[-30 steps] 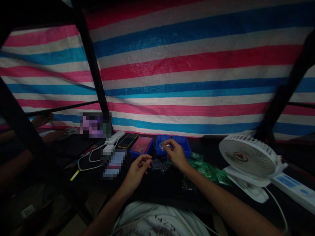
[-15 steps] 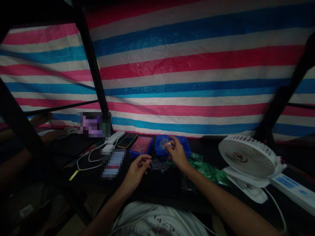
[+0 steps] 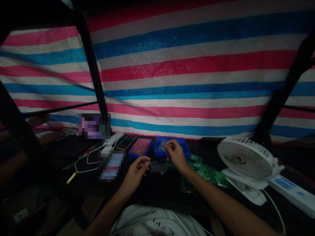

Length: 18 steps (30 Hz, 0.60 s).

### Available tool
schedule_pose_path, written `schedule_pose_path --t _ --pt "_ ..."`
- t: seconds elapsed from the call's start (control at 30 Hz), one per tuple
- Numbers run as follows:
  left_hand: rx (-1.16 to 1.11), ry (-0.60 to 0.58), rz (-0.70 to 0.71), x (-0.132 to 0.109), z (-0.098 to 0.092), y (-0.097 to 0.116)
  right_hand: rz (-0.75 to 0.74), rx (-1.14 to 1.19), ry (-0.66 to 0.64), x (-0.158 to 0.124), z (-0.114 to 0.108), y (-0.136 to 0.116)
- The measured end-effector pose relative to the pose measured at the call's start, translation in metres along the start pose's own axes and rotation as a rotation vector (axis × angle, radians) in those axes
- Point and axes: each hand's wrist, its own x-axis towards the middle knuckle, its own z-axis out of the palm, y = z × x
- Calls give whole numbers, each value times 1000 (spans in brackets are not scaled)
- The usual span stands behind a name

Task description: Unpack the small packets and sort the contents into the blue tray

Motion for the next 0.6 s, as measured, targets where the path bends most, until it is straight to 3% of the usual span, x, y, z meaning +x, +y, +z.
schedule_pose_path --t 0.27,0.6 --pt "-6 -7 -1 2 0 -1 -35 43 121 2 -8 -6" --pt "-1 2 13 3 -1 -4 -11 -169 13 4 -7 5"
